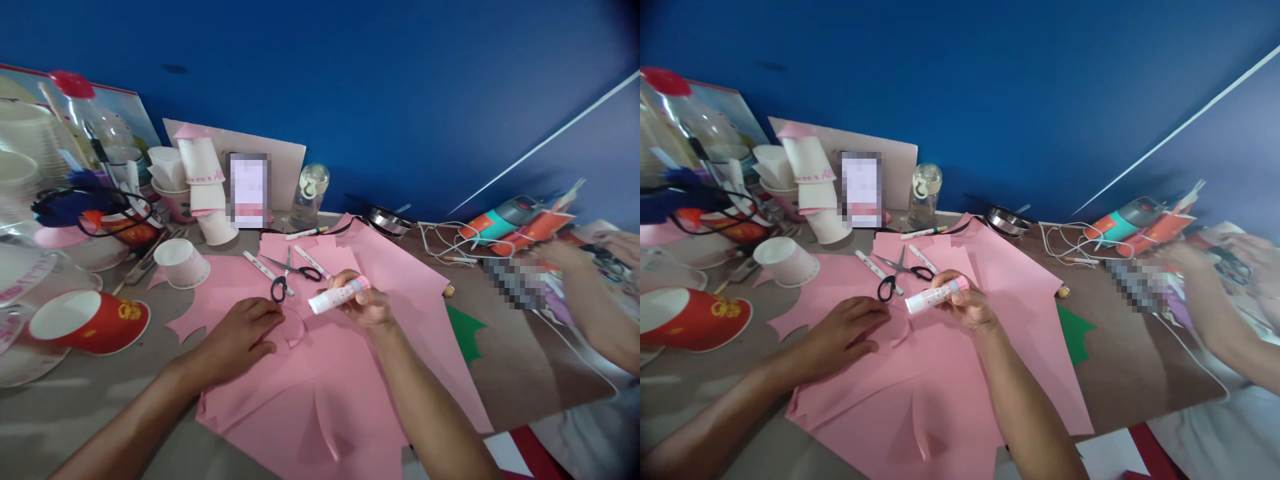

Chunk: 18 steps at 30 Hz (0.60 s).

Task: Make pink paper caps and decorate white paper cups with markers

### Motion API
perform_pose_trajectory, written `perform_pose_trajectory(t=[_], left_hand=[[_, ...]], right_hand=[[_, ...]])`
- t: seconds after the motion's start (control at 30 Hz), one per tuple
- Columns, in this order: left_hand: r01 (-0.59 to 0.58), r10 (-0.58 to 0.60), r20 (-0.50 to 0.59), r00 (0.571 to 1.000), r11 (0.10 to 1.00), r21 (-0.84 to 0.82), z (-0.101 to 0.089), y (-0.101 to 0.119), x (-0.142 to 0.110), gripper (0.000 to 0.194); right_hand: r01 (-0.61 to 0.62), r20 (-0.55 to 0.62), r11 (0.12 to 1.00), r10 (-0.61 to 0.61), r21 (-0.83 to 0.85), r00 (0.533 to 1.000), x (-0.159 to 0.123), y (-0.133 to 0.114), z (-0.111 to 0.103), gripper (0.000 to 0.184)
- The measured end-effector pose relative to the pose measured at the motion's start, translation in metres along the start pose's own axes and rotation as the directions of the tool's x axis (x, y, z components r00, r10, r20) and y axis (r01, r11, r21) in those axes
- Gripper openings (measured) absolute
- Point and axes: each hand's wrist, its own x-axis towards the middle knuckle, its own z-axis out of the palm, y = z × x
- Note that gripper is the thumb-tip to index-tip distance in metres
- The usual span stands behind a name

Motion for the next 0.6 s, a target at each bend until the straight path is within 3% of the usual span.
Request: perform_pose_trajectory(t=[0.1, 0.27, 0.47, 0.6], left_hand=[[0.008, -0.008, 0.01, 1.0, 1.0, -0.003, 0.0, 0.0, 0.0, 0.038], [0.038, -0.037, 0.029, 0.999, 0.999, -0.007, -0.002, 0.002, 0.002, 0.037], [0.034, -0.033, 0.022, 0.999, 0.999, -0.016, -0.002, 0.002, 0.001, 0.038], [0.041, -0.041, 0.037, 0.998, 0.999, -0.012, -0.002, 0.001, 0.001, 0.037]], right_hand=[[-0.005, 0.078, 0.987, 0.017, -0.159, 0.997, 0.001, -0.003, 0.006, 0.036], [-0.019, 0.242, 0.884, 0.148, -0.468, 0.959, 0.003, -0.006, 0.022, 0.032], [-0.086, 0.312, 0.845, 0.287, -0.527, 0.906, 0.003, -0.012, 0.03, 0.033], [-0.057, 0.37, 0.876, 0.26, -0.478, 0.892, 0.002, -0.011, 0.025, 0.034]])
